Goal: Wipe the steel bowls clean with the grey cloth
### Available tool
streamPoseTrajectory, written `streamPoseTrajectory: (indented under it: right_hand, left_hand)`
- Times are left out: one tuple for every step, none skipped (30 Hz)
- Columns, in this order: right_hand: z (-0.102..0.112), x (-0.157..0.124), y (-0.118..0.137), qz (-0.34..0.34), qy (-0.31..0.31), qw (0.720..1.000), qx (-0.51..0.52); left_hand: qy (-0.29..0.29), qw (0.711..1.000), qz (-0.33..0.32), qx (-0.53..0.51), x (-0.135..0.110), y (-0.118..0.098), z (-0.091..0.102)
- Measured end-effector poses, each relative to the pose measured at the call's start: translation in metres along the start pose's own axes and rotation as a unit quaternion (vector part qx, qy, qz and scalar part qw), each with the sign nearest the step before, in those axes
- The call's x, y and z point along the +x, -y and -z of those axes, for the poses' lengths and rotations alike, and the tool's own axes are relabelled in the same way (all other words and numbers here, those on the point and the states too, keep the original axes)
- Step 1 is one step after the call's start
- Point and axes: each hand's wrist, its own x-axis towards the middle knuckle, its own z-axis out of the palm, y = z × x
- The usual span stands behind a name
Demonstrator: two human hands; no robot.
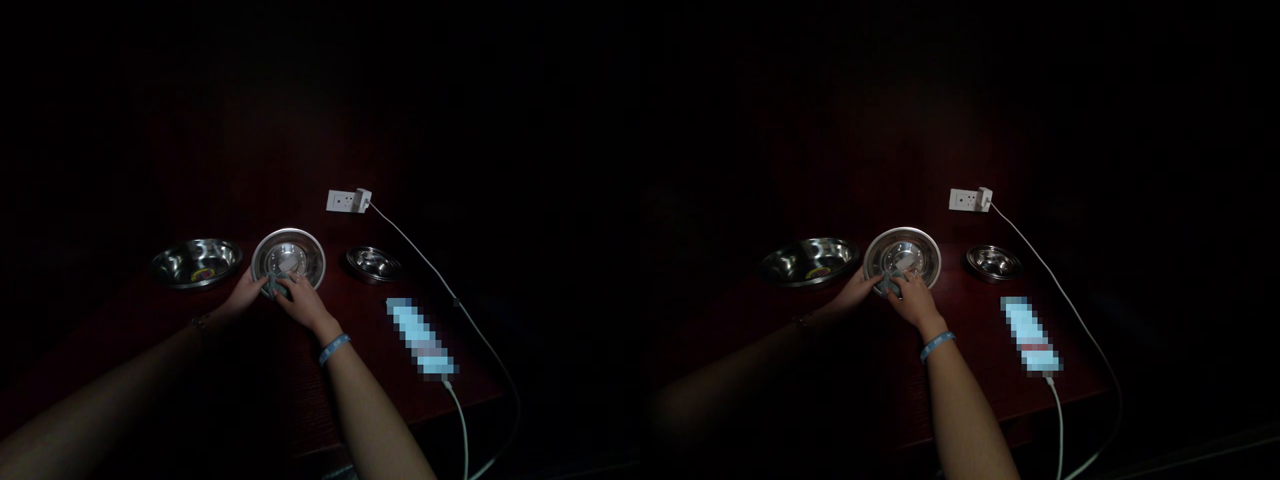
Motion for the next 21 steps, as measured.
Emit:
streamPoseTrajectory:
  right_hand:
    - [0.001, 0.0, 0.001, -0.005, 0.001, 1.0, -0.009]
    - [0.002, -0.001, 0.002, -0.011, 0.002, 1.0, -0.021]
    - [0.003, -0.001, 0.003, -0.016, 0.0, 0.999, -0.033]
    - [0.004, -0.002, 0.004, -0.02, -0.003, 0.999, -0.045]
    - [0.004, -0.002, 0.004, -0.022, -0.006, 0.998, -0.055]
    - [0.004, -0.002, 0.004, -0.024, -0.011, 0.998, -0.063]
    - [0.004, -0.002, 0.004, -0.026, -0.015, 0.997, -0.07]
    - [0.004, -0.002, 0.003, -0.028, -0.019, 0.996, -0.077]
    - [0.004, -0.001, 0.003, -0.031, -0.022, 0.996, -0.083]
    - [0.004, -0.001, 0.002, -0.034, -0.025, 0.995, -0.09]
    - [0.004, -0.001, 0.001, -0.037, -0.028, 0.994, -0.097]
    - [0.005, -0.001, 0.001, -0.042, -0.03, 0.993, -0.104]
    - [0.006, -0.001, 0.001, -0.047, -0.033, 0.992, -0.111]
    - [0.007, -0.001, 0.001, -0.053, -0.037, 0.991, -0.118]
    - [0.008, -0.001, 0.002, -0.061, -0.041, 0.989, -0.125]
    - [0.009, -0.001, 0.002, -0.069, -0.045, 0.988, -0.131]
    - [0.01, -0.002, 0.003, -0.079, -0.049, 0.986, -0.137]
    - [0.011, -0.002, 0.004, -0.088, -0.051, 0.985, -0.143]
    - [0.012, -0.002, 0.004, -0.097, -0.052, 0.983, -0.148]
    - [0.013, -0.003, 0.005, -0.105, -0.053, 0.981, -0.154]
    - [0.013, -0.003, 0.005, -0.112, -0.055, 0.979, -0.16]
  left_hand:
    - [0.001, 1.0, 0.0, 0.001, 0.0, 0.0, 0.0]
    - [0.0, 1.0, 0.001, 0.001, 0.0, -0.001, 0.0]
    - [-0.002, 1.0, 0.001, 0.001, 0.0, -0.001, 0.0]
    - [-0.005, 1.0, 0.002, 0.002, -0.001, -0.001, -0.001]
    - [-0.007, 1.0, 0.003, 0.002, -0.001, -0.001, -0.001]
    - [-0.008, 1.0, 0.003, 0.003, -0.001, -0.001, -0.001]
    - [-0.008, 1.0, 0.001, 0.004, -0.001, -0.001, -0.002]
    - [-0.007, 1.0, -0.002, 0.004, -0.001, -0.002, -0.002]
    - [-0.005, 1.0, -0.006, 0.004, -0.001, -0.002, -0.002]
    - [-0.003, 1.0, -0.01, 0.004, -0.002, -0.003, -0.002]
    - [-0.002, 1.0, -0.013, 0.005, -0.002, -0.003, -0.002]
    - [-0.001, 1.0, -0.014, 0.005, -0.002, -0.004, -0.002]
    - [0.001, 1.0, -0.014, 0.007, -0.002, -0.004, -0.002]
    - [0.001, 1.0, -0.01, 0.009, -0.002, -0.005, -0.001]
    - [0.0, 1.0, -0.004, 0.01, -0.002, -0.005, -0.001]
    - [-0.002, 1.0, 0.002, 0.012, -0.002, -0.005, -0.001]
    - [-0.004, 1.0, 0.006, 0.013, -0.002, -0.004, -0.002]
    - [-0.005, 1.0, 0.009, 0.012, -0.002, -0.004, -0.002]
    - [-0.005, 1.0, 0.01, 0.009, -0.002, -0.003, -0.002]
    - [-0.004, 1.0, 0.009, 0.006, -0.002, -0.003, -0.002]
    - [-0.001, 1.0, 0.007, 0.003, -0.002, -0.003, -0.003]
